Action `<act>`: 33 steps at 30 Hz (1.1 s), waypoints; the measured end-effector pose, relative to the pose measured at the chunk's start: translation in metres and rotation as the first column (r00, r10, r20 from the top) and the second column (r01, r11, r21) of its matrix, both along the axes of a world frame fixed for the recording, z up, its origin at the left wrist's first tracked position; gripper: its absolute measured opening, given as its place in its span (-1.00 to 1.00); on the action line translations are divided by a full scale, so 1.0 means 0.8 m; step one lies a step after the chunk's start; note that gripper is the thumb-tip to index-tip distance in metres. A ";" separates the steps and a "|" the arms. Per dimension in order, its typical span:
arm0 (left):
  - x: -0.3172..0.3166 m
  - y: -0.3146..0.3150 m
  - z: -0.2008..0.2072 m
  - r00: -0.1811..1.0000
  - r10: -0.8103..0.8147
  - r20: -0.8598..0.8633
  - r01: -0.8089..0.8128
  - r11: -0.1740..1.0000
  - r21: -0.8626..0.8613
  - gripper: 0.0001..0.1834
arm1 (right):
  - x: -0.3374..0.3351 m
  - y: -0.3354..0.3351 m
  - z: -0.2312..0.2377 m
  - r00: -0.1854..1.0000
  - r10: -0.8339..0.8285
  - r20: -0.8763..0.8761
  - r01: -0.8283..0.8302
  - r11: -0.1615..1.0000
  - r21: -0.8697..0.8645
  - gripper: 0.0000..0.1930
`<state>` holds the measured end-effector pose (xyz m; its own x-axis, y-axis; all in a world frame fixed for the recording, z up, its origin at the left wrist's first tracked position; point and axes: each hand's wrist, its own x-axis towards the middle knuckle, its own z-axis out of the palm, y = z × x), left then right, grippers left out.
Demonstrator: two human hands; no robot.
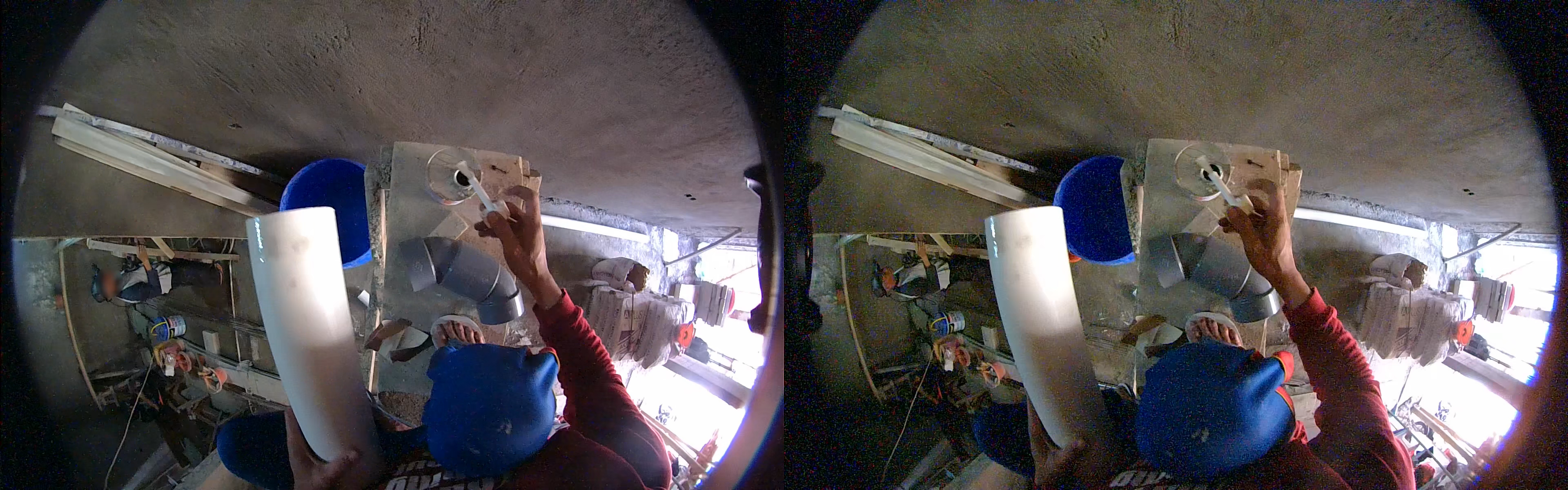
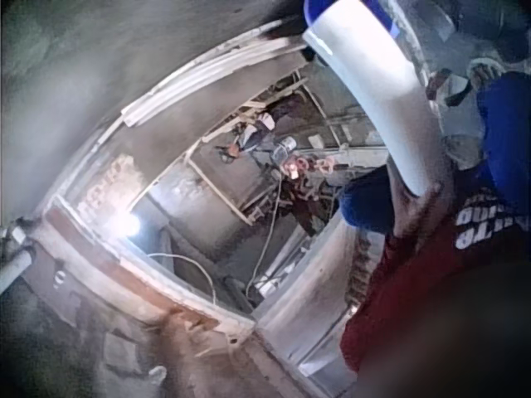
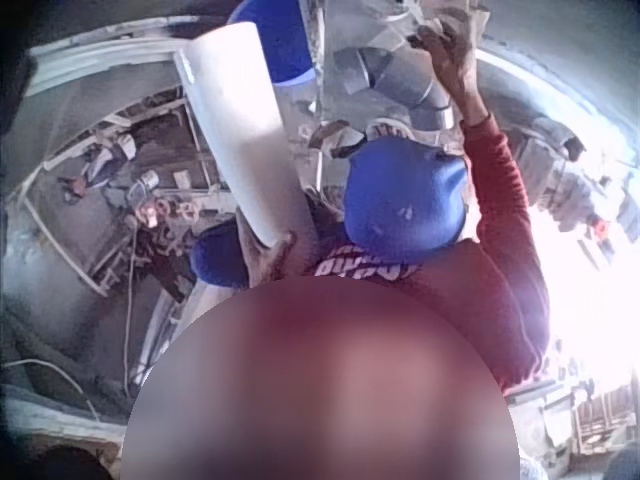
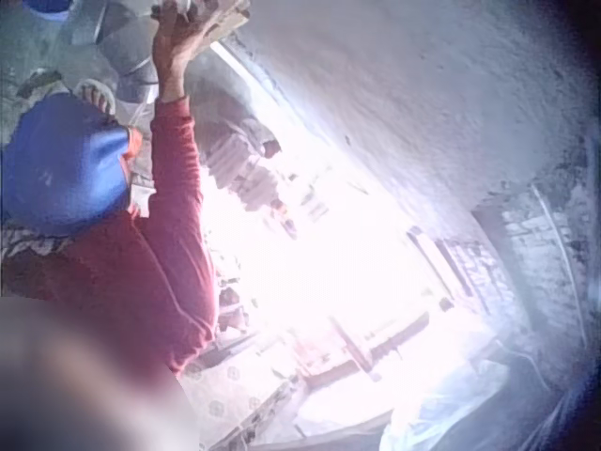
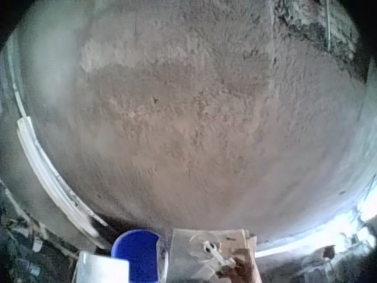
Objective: The person applies adhesive to the ends of a white PVC pipe and a grey elbow fitting, then joins them together. The person holds and rotates the assembled pipe to inspect the connection.
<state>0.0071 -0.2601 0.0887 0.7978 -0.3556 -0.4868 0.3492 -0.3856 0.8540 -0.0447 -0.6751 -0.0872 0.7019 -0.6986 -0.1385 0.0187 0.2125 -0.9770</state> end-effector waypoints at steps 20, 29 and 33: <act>0.195 -0.069 -0.215 0.374 -0.861 0.346 0.761 0.498 0.416 0.11 | -0.029 0.060 -0.046 0.963 -0.235 -0.135 0.180 0.926 -0.331 -0.81; 0.095 -0.217 -0.330 0.640 -0.518 0.567 0.504 0.840 0.199 0.43 | -0.009 0.031 -0.036 0.966 -0.169 -0.196 0.047 0.858 -0.512 -0.78; 0.088 -0.244 -0.337 0.769 -0.402 0.497 0.421 0.903 0.079 0.37 | -0.007 0.036 -0.050 0.960 -0.194 -0.203 0.041 0.814 -0.580 -0.78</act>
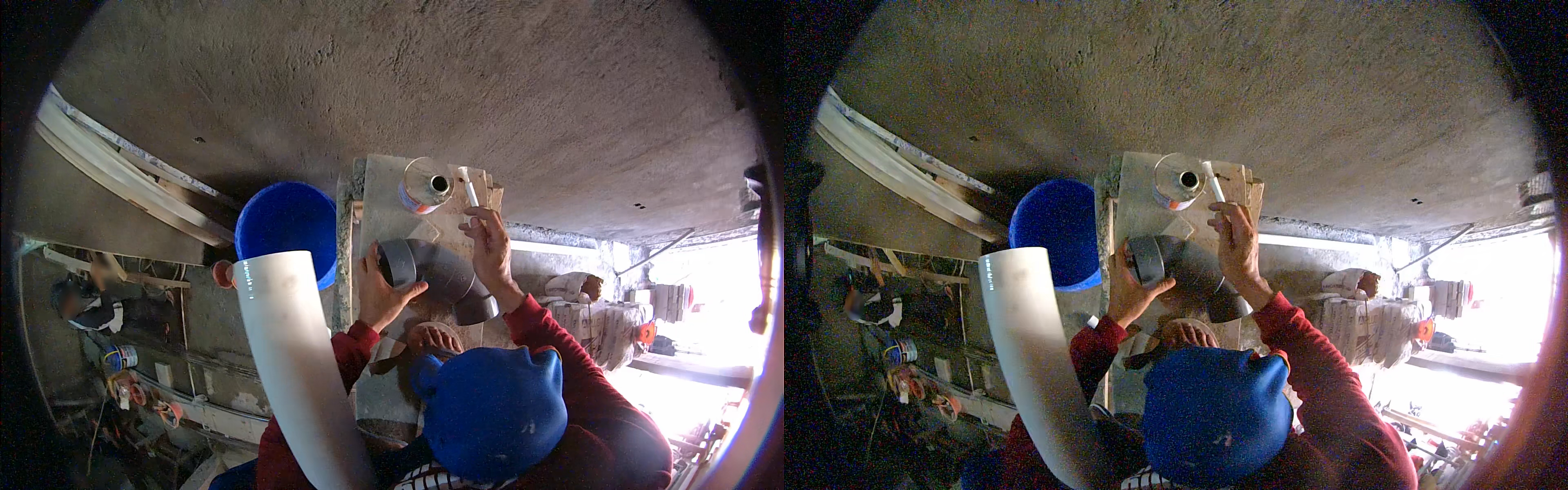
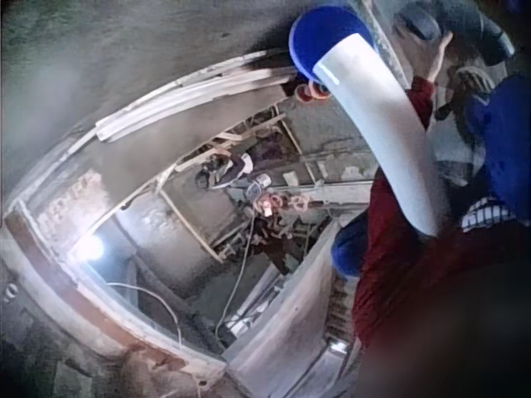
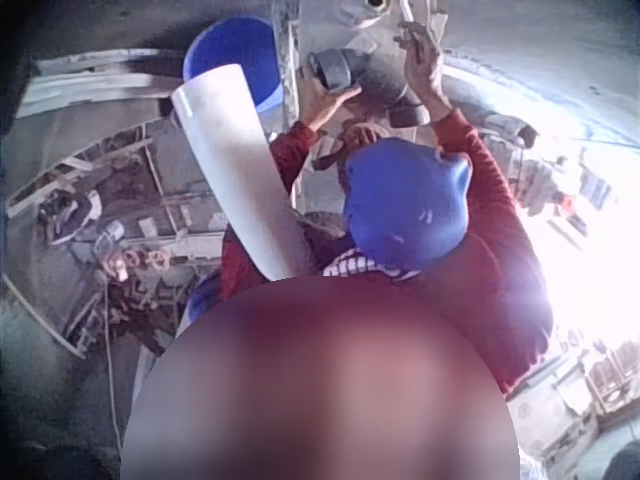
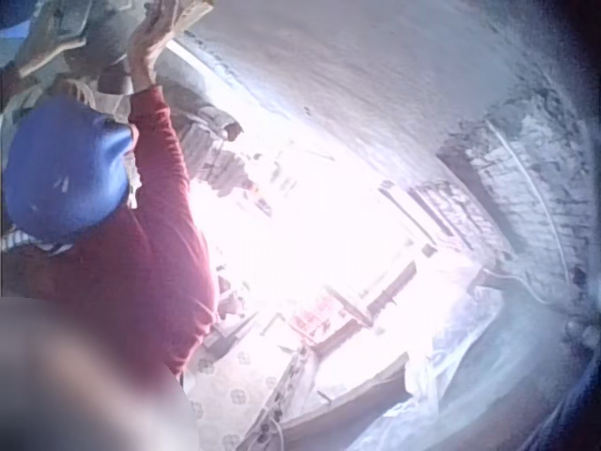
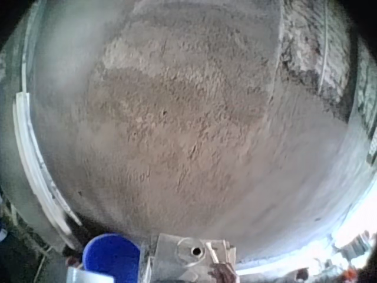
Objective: The person applies adhesive to the ends of a white PVC pipe and a grey elbow fitting, then joins them together. The person holds and rotates the assembled pipe to inspect the connection.
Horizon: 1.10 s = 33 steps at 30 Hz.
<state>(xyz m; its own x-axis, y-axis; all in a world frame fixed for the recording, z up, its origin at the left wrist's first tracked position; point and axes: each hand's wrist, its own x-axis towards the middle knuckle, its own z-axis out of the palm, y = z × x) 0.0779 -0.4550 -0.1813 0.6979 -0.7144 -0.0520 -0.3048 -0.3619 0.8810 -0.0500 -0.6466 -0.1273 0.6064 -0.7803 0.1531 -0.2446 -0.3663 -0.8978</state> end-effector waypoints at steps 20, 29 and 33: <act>0.094 0.032 0.057 0.721 0.191 -0.666 -0.425 0.881 -0.209 -0.16 | 0.070 0.009 0.099 0.963 0.149 0.226 -0.094 0.967 -0.237 -0.85; 0.245 0.148 0.022 0.606 0.500 -0.618 -0.764 0.583 -0.277 -0.16 | 0.121 0.016 0.134 0.916 0.213 0.340 -0.181 0.976 -0.123 -0.84; 0.282 0.176 0.117 0.791 0.526 -0.314 -0.586 0.500 -0.638 0.08 | 0.163 0.032 0.128 0.905 0.278 0.323 -0.333 0.934 0.129 -0.79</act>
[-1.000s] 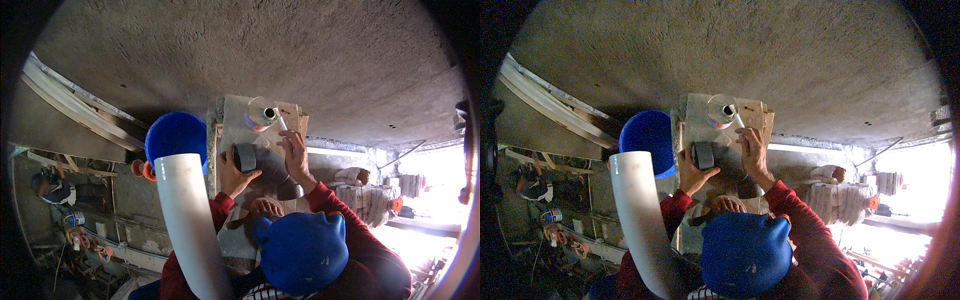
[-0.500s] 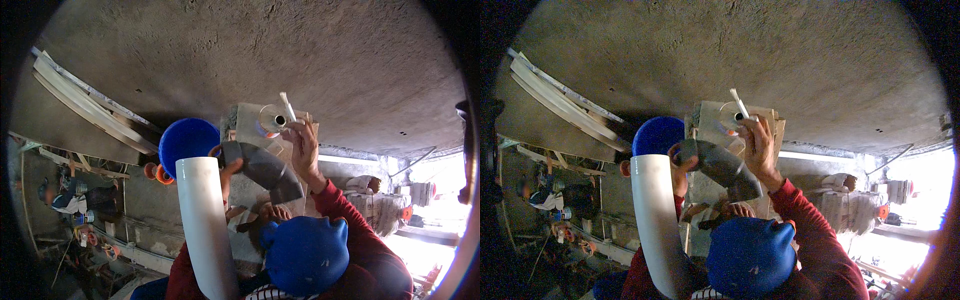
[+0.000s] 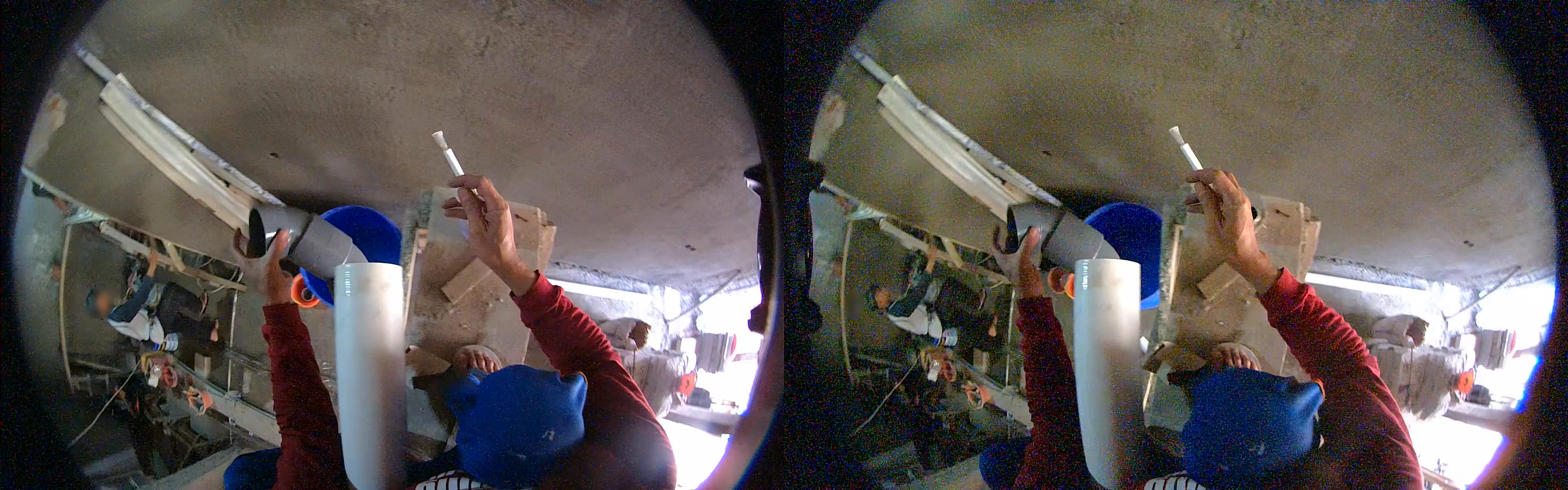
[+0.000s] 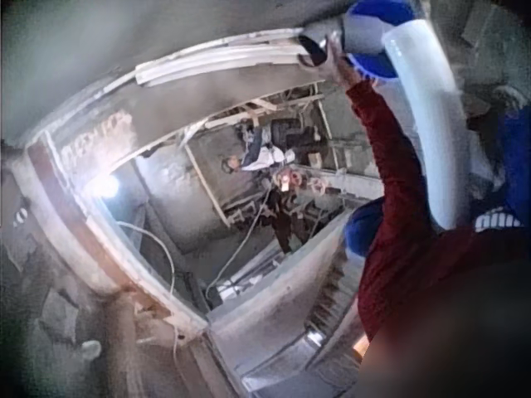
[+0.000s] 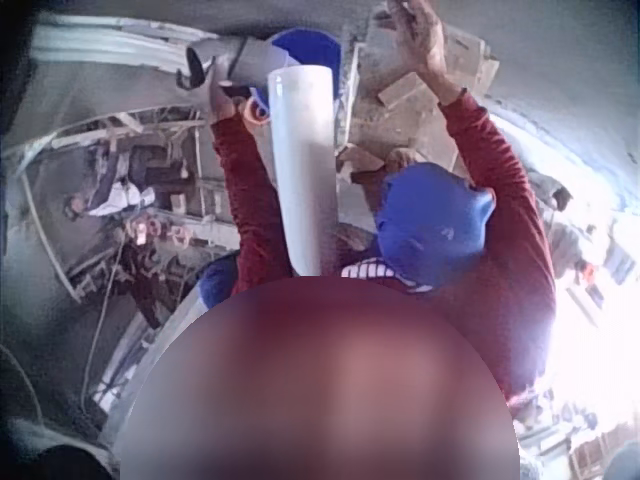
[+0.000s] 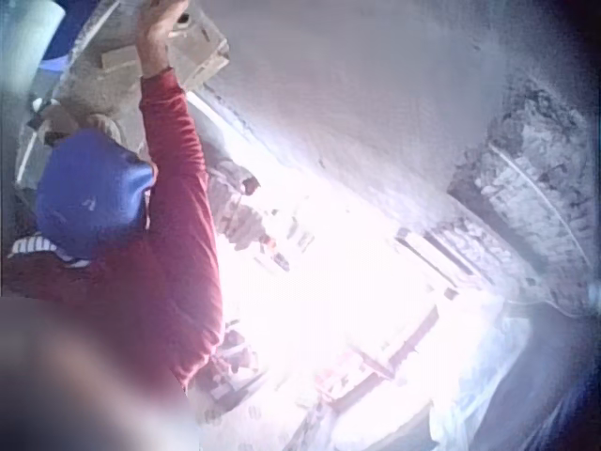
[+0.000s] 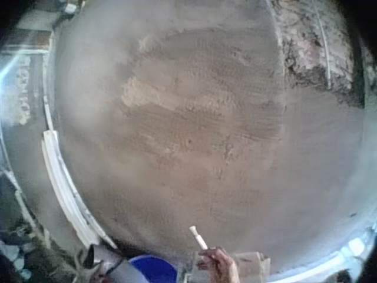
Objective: The person applies adhesive to the ends of a white PVC pipe and a grey elbow fitting, then joins them together. The person holds and rotates the assembled pipe to inspect the connection.
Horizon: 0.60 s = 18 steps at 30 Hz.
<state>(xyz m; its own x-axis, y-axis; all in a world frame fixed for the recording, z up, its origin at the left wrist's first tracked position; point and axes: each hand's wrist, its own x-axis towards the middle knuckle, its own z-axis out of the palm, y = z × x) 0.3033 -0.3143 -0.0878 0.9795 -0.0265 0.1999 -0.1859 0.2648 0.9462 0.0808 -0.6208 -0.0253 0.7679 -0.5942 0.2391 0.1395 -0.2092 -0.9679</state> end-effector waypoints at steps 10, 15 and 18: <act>-0.053 -0.075 0.146 0.596 -0.013 0.803 -0.626 0.619 0.474 0.11 | 0.166 0.061 0.120 0.927 0.372 -0.052 -0.368 0.872 -0.323 -0.47; -0.064 -0.090 0.142 0.619 -0.034 0.785 -0.592 0.637 0.494 0.04 | 0.191 0.088 0.126 0.975 0.208 -0.082 -0.223 0.864 -0.451 -0.54; -0.069 -0.091 0.145 0.635 -0.068 0.769 -0.534 0.681 0.501 0.15 | 0.191 0.079 0.120 0.982 0.167 -0.088 -0.189 0.893 -0.410 -0.60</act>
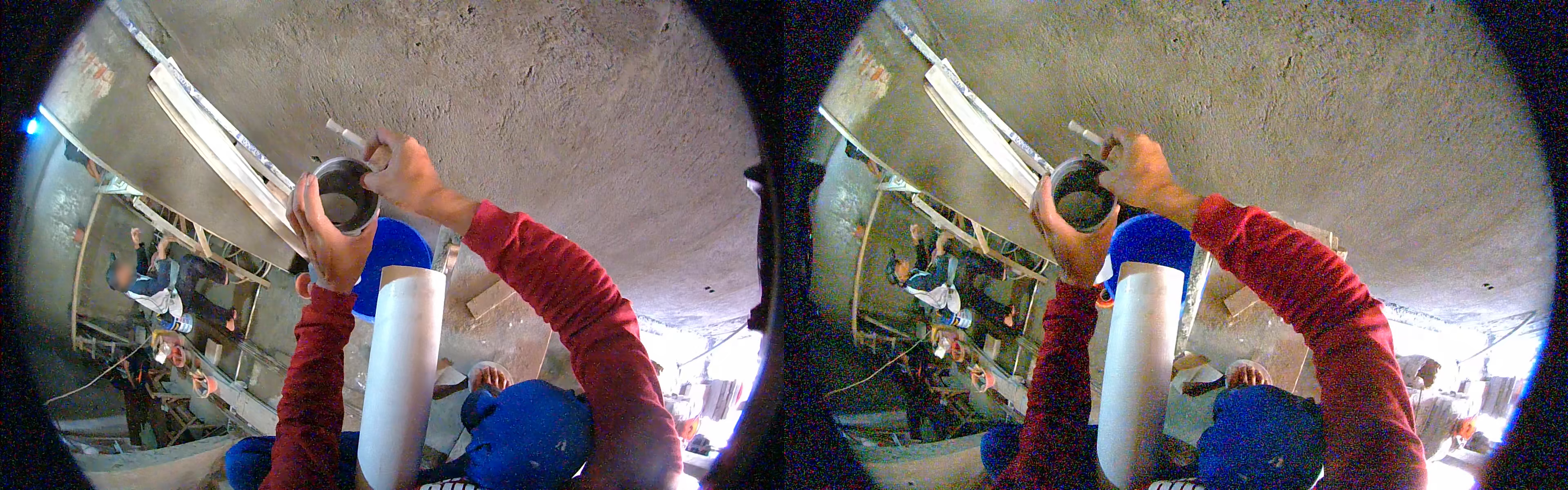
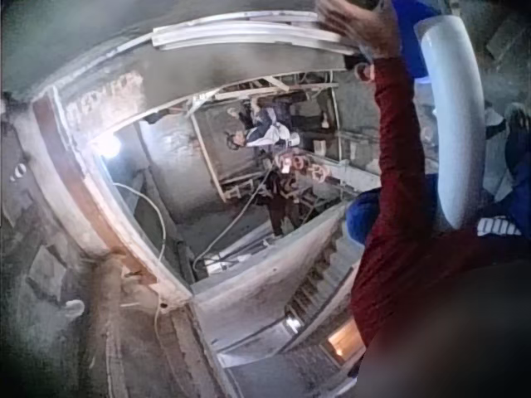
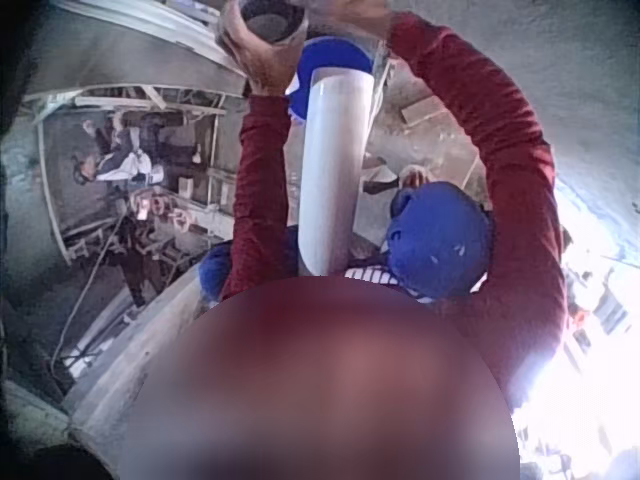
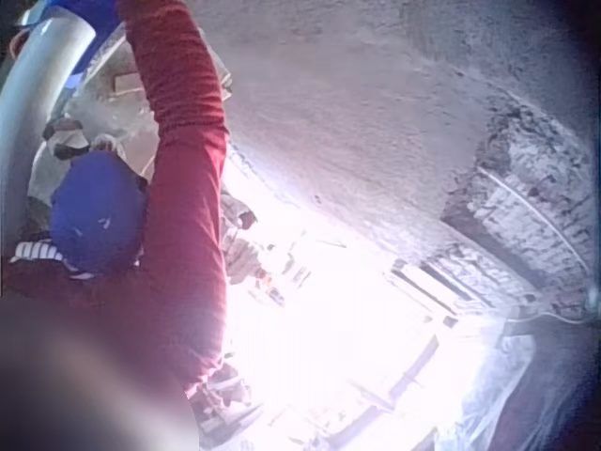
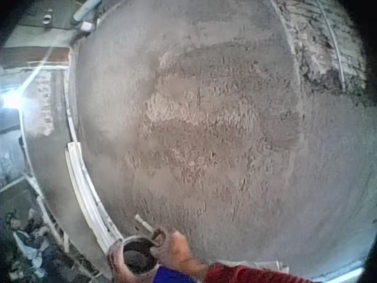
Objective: The person applies adhesive to the ends of a white PVC pipe and a grey elbow fitting, then joins them together. The person holds and rotates the assembled pipe to inspect the connection.
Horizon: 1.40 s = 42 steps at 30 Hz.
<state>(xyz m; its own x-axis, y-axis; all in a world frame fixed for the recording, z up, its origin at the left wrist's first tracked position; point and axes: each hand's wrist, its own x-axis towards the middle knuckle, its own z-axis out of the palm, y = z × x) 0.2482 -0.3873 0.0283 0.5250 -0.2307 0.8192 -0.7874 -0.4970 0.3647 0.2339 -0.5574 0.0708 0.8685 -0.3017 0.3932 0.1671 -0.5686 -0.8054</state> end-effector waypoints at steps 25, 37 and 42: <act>0.039 0.027 0.030 0.951 -0.033 -0.309 0.202 0.820 0.535 0.14 | -0.279 -0.232 -0.013 0.864 -0.170 -0.473 -0.092 0.872 -0.481 -0.52; 0.022 0.022 0.045 0.982 0.075 -0.173 0.066 0.725 0.686 0.21 | -0.246 -0.228 -0.156 0.823 -0.208 -0.528 -0.184 0.782 -0.596 -0.58; 0.016 0.026 0.035 0.968 0.057 -0.246 0.130 0.725 0.677 0.23 | -0.282 -0.224 -0.207 0.880 -0.272 -0.390 -0.003 0.817 -0.576 -0.59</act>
<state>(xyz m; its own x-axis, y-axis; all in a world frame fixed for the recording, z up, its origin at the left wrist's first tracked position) 0.2606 -0.3666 0.0562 0.6555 -0.7001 0.2830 -0.7474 -0.6551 0.1104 0.0087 -0.7369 -0.0945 0.9520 -0.2829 0.1172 -0.2344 -0.9194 -0.3158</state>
